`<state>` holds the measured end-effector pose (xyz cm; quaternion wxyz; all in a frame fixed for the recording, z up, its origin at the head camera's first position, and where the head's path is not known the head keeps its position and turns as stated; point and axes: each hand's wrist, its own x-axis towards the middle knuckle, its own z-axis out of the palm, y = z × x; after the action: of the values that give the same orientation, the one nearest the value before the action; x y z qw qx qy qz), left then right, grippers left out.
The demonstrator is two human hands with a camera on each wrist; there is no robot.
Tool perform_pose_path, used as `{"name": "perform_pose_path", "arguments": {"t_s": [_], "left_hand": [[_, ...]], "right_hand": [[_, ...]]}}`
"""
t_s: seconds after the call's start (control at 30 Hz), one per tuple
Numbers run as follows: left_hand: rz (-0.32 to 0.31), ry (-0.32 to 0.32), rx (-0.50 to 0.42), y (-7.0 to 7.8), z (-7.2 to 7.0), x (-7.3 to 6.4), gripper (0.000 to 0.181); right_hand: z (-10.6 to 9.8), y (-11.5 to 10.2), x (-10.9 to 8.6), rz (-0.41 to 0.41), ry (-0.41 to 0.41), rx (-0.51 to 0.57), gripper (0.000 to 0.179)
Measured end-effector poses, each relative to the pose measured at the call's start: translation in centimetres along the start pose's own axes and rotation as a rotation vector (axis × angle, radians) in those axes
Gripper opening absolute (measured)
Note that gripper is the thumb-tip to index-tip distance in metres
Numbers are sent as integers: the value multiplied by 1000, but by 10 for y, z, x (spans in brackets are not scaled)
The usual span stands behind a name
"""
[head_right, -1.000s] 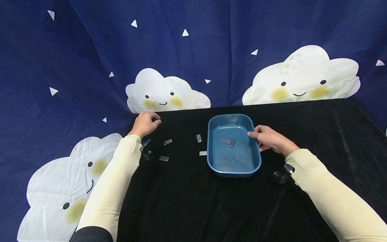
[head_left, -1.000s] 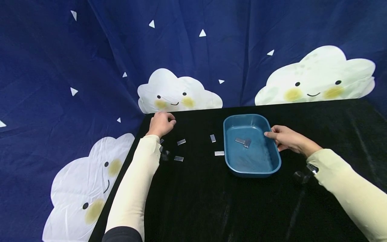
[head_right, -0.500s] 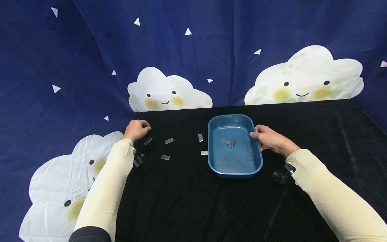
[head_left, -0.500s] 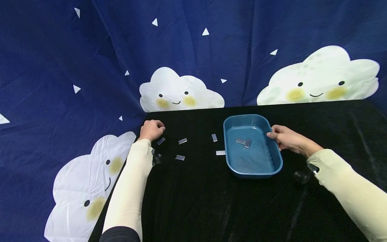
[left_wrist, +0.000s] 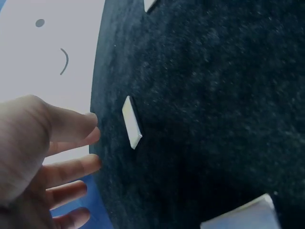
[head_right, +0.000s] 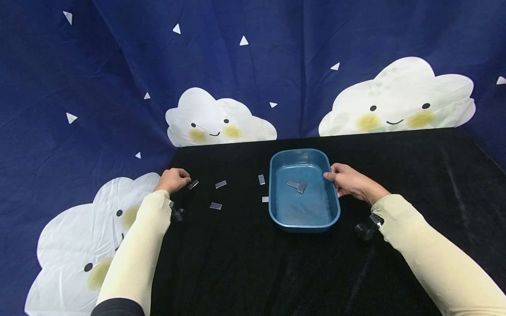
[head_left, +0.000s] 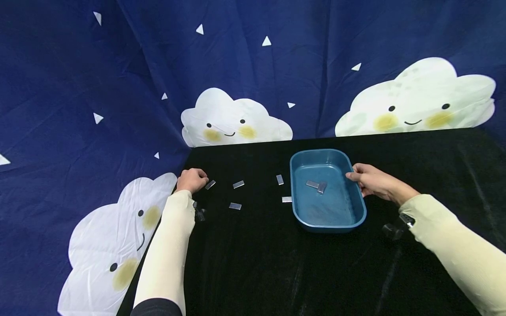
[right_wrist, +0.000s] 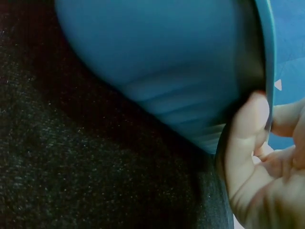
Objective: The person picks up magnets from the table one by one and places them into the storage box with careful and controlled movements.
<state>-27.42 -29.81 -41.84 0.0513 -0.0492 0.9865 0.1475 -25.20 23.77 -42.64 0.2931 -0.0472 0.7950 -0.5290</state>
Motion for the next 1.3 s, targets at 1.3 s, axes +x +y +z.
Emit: {"name": "perform_pose_path", "arguments": {"t_s": [1.3], "left_hand": [[2, 67, 121, -6, 18, -4, 16]], "right_hand": [[-5, 9, -1, 31, 13, 47, 22]]}}
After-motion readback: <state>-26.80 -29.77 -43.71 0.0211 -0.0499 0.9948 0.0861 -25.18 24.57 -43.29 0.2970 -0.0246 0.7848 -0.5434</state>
